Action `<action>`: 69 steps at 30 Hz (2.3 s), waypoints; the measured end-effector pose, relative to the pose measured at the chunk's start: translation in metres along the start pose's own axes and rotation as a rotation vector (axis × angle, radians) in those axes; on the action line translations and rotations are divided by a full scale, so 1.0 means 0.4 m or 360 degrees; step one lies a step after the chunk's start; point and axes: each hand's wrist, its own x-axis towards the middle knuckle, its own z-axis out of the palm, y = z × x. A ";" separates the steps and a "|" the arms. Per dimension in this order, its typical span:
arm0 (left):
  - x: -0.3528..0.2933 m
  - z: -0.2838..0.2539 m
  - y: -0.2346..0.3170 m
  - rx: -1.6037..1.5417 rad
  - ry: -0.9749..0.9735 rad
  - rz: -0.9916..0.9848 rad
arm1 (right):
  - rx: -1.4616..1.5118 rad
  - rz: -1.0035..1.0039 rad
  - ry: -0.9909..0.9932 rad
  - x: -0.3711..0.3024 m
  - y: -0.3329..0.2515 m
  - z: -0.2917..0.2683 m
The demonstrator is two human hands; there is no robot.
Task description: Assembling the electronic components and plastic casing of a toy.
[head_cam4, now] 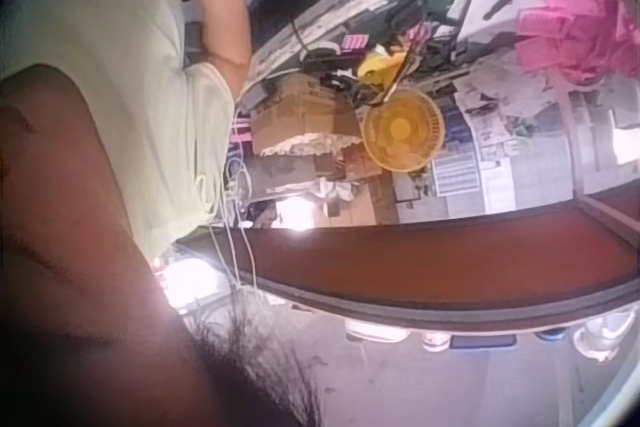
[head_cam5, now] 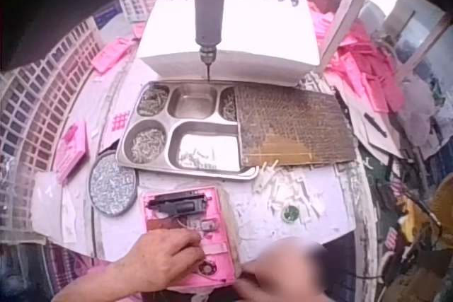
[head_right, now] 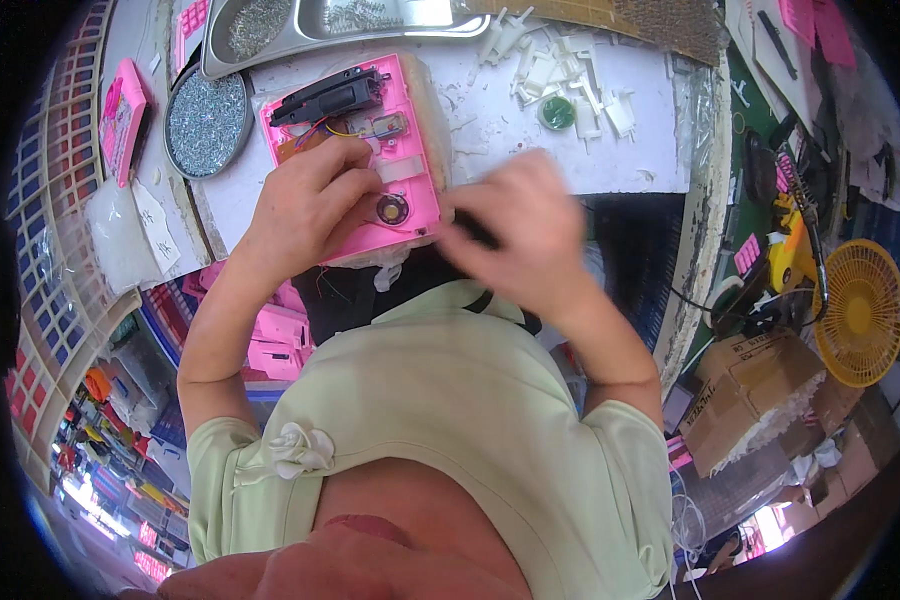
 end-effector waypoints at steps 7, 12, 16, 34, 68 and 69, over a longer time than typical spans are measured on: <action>-0.016 -0.007 -0.002 -0.0018 0.0069 -0.0035 | -0.0263 -0.0090 -0.0257 0.035 -0.028 0.110; -0.046 0.005 0.002 0.0022 0.0161 -0.0032 | -0.0315 -0.0141 -0.0334 0.038 -0.039 0.092; -0.064 0.010 0.004 0.0068 0.0152 -0.0063 | -0.0387 -0.0134 -0.0357 0.050 -0.053 0.091; -0.085 0.015 0.004 0.0057 0.0180 -0.0043 | -0.0649 -0.0355 -0.0699 0.100 -0.070 0.080; -0.004 0.026 0.003 0.0504 0.0372 -0.0241 | -0.0704 0.0031 -0.0474 0.219 0.026 0.072; -0.001 0.023 0.000 0.0506 0.0362 -0.0227 | -0.0686 0.0058 -0.0482 0.220 0.033 0.070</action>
